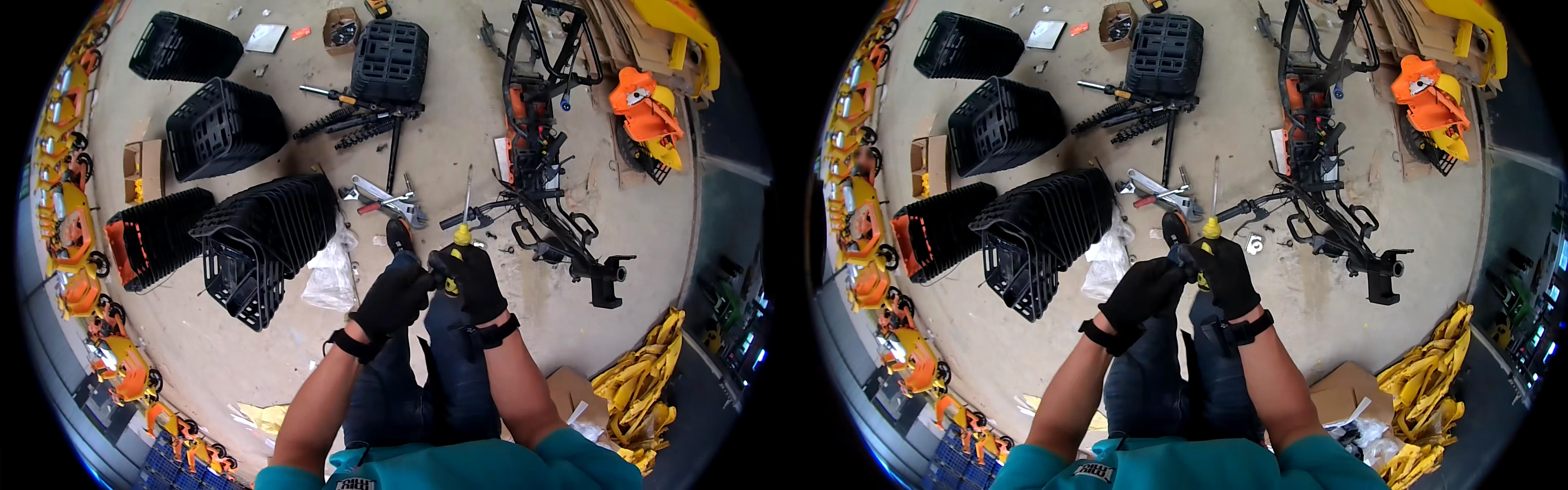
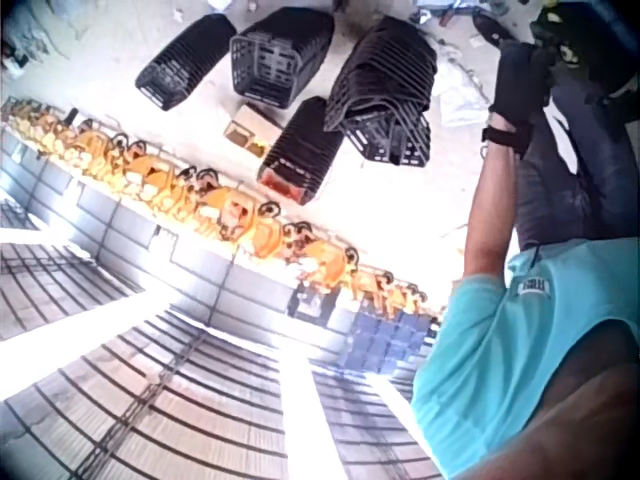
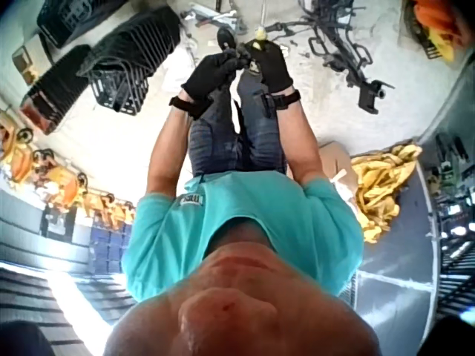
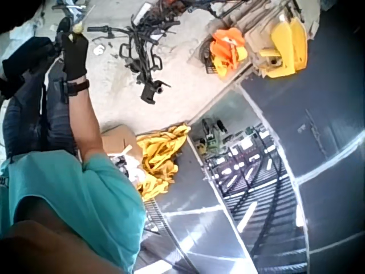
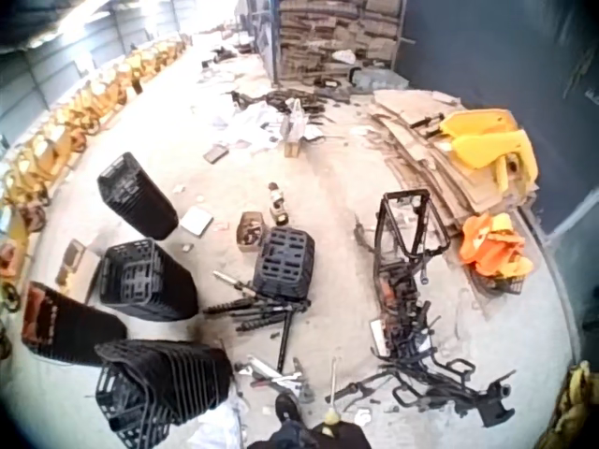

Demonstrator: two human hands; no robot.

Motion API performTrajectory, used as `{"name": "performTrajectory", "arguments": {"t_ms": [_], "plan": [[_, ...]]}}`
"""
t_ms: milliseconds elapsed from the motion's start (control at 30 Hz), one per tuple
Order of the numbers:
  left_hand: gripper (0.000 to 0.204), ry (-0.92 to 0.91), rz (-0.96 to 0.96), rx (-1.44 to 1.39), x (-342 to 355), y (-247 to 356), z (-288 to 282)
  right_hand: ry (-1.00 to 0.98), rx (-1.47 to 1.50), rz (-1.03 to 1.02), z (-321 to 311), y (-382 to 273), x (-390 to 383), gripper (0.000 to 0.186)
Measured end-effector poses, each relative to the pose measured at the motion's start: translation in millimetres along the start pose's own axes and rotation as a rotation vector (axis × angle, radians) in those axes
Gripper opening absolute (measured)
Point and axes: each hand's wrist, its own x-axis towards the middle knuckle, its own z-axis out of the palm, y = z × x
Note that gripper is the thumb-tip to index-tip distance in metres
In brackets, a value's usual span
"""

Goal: The person uses a screwdriver and pliers to adjust a component, then picks up motorcycle forks and a nut, sliding parts onto the fork tubes while sitting on the floor.

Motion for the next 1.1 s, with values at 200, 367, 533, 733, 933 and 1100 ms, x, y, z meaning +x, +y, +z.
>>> {"name": "performTrajectory", "arguments": {"t_ms": [200, 367, 533, 733, 933, 1100], "plan": [[0.019, 0.140, 0.291, 0.462, 24, 33, -32, -0.029, 0.015, -0.075, 11, -56, 23, 0.015], [0.027, 0.080, 0.472, 0.565, 70, 75, -36, 0.118, -0.002, -0.099, -11, -66, 61, 0.014], [0.021, -0.043, 0.610, 0.730, 141, 138, -38, 0.099, 0.363, 0.018, -57, -92, 117, 0.015], [0.018, -0.019, 0.120, 0.100, 226, 224, -11, 0.026, 0.613, 0.037, -110, -138, 162, 0.014], [0.032, -0.180, -0.002, -0.126, 287, 287, 46, 0.388, 1.030, -0.058, -142, -175, 181, 0.015], [0.025, -0.367, -0.089, -0.032, 321, 294, 75, 0.520, 1.166, -0.118, -157, -182, 185, 0.019]]}}
